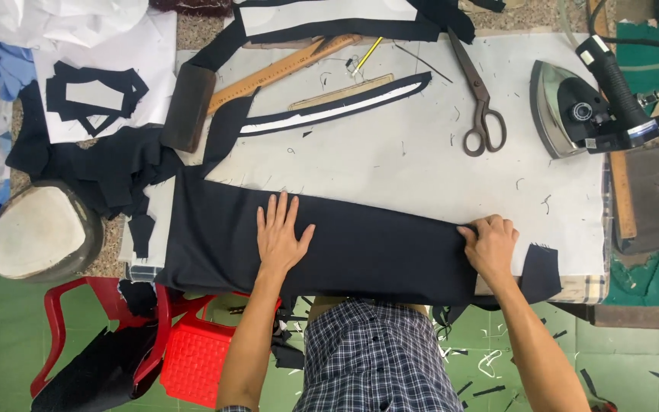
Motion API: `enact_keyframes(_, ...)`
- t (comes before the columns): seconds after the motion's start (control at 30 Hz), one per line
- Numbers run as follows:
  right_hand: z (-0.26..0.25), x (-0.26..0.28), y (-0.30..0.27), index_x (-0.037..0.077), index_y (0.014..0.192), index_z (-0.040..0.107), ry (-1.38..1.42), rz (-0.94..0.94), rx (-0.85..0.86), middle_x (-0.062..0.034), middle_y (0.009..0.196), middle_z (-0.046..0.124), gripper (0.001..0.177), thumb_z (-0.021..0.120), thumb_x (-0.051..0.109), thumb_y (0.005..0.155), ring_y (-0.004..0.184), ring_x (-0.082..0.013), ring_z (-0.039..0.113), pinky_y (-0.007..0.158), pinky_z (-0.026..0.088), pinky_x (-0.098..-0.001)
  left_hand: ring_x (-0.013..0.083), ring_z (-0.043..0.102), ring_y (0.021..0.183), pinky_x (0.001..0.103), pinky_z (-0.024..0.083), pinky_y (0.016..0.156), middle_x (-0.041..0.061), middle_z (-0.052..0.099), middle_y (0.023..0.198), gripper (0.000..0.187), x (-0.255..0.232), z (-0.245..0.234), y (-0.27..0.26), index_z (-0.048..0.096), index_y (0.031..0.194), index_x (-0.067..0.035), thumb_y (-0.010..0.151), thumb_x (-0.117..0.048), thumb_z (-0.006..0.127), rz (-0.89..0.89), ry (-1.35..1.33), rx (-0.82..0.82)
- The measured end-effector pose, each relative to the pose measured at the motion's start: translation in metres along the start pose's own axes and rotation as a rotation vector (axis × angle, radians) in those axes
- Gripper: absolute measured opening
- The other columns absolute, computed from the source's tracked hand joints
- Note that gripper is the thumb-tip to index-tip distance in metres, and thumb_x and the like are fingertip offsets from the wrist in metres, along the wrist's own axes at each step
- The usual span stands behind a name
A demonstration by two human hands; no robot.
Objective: The person irons a black fabric piece on a work table, using a steam iron and a small rectangular pressing block. They smooth the fabric, place a white paper template on it, and press the area with the iron while holding the block in place.
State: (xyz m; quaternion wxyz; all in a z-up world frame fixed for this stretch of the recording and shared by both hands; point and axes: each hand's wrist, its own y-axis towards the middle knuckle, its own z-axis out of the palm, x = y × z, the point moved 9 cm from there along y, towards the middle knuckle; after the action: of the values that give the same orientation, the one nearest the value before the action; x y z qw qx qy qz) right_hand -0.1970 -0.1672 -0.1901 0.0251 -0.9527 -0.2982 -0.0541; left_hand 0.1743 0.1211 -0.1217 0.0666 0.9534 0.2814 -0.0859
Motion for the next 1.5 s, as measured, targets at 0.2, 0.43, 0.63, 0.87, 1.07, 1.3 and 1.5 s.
enact_keyframes(0.2, -0.009, 0.001, 0.005, 0.013, 0.097, 0.075, 0.053, 0.036, -0.002, -0.0030, 0.096, 0.060, 0.037, 0.074, 0.050, 0.094, 0.101, -0.0238, 0.059, 0.089, 0.044, -0.0372, 0.0333, 0.035, 0.151, 0.060, 0.017, 0.123, 0.013, 0.040, 0.164, 0.071, 0.001, -0.002, 0.000, 0.050, 0.153, -0.017, 0.098, -0.060, 0.053, -0.027, 0.023, 0.004)
enact_keyframes(0.43, -0.029, 0.018, 0.011, -0.006, 0.114, 0.053, 0.402, 0.195, 0.036, -0.0367, 0.083, 0.068, 0.036, 0.058, 0.029, 0.115, 0.082, -0.0581, 0.069, 0.070, 0.053, -0.0619, 0.0408, 0.030, 0.152, 0.063, 0.018, 0.122, 0.025, 0.033, 0.164, 0.073, 0.012, -0.011, -0.009, 0.044, 0.155, -0.004, 0.099, -0.049, 0.061, -0.037, -0.143, -0.036)
enact_keyframes(0.63, -0.053, -0.075, 0.049, -0.002, 0.120, 0.054, 0.126, 0.086, -0.187, -0.0283, 0.083, 0.067, 0.039, 0.070, 0.034, 0.121, 0.072, -0.0552, 0.063, 0.064, 0.046, -0.0593, 0.0378, 0.021, 0.156, 0.057, 0.015, 0.126, 0.021, 0.023, 0.168, 0.070, 0.014, -0.018, -0.025, 0.029, 0.160, -0.003, 0.108, -0.050, 0.038, -0.051, -0.150, 0.039)
enact_keyframes(0.87, -0.133, 0.039, -0.019, -0.019, 0.140, 0.050, 0.050, -0.216, -0.381, -0.0390, 0.131, 0.056, 0.055, 0.060, 0.024, 0.107, 0.120, -0.0545, 0.053, 0.104, 0.042, -0.0593, 0.0444, 0.027, 0.152, 0.062, 0.021, 0.122, 0.028, 0.032, 0.163, 0.072, 0.071, -0.027, -0.040, 0.041, 0.153, 0.004, 0.105, -0.051, 0.041, -0.277, -0.015, -0.123)
enact_keyframes(1.07, -0.053, 0.056, -0.070, -0.002, 0.149, 0.055, -0.077, -0.160, -0.270, -0.0253, 0.152, 0.055, 0.068, 0.052, 0.047, 0.102, 0.142, -0.0397, 0.050, 0.116, 0.032, -0.0516, 0.0401, 0.043, 0.145, 0.058, 0.030, 0.116, 0.025, 0.047, 0.155, 0.076, 0.107, -0.029, -0.051, 0.047, 0.153, -0.001, 0.096, -0.049, 0.062, -0.196, 0.128, -0.222)
enact_keyframes(1.3, -0.043, 0.129, -0.100, 0.010, 0.150, 0.051, 0.031, -0.271, -0.132, -0.0159, 0.158, 0.048, 0.067, 0.038, 0.056, 0.103, 0.149, -0.0351, 0.040, 0.121, 0.027, -0.0539, 0.0404, 0.038, 0.150, 0.059, 0.028, 0.119, 0.024, 0.041, 0.163, 0.077, 0.201, -0.050, -0.097, 0.044, 0.158, 0.000, 0.098, -0.048, 0.057, -0.248, 0.218, -0.133)
enact_keyframes(1.5, -0.022, 0.085, -0.121, 0.019, 0.150, 0.051, 0.007, -0.303, -0.089, -0.0052, 0.162, 0.044, 0.064, 0.042, 0.057, 0.099, 0.151, -0.0252, 0.038, 0.126, 0.025, -0.0472, 0.0427, 0.027, 0.154, 0.063, 0.019, 0.123, 0.024, 0.030, 0.168, 0.081, 0.195, -0.039, -0.113, 0.037, 0.161, -0.005, 0.099, -0.054, 0.050, -0.308, 0.185, -0.025)
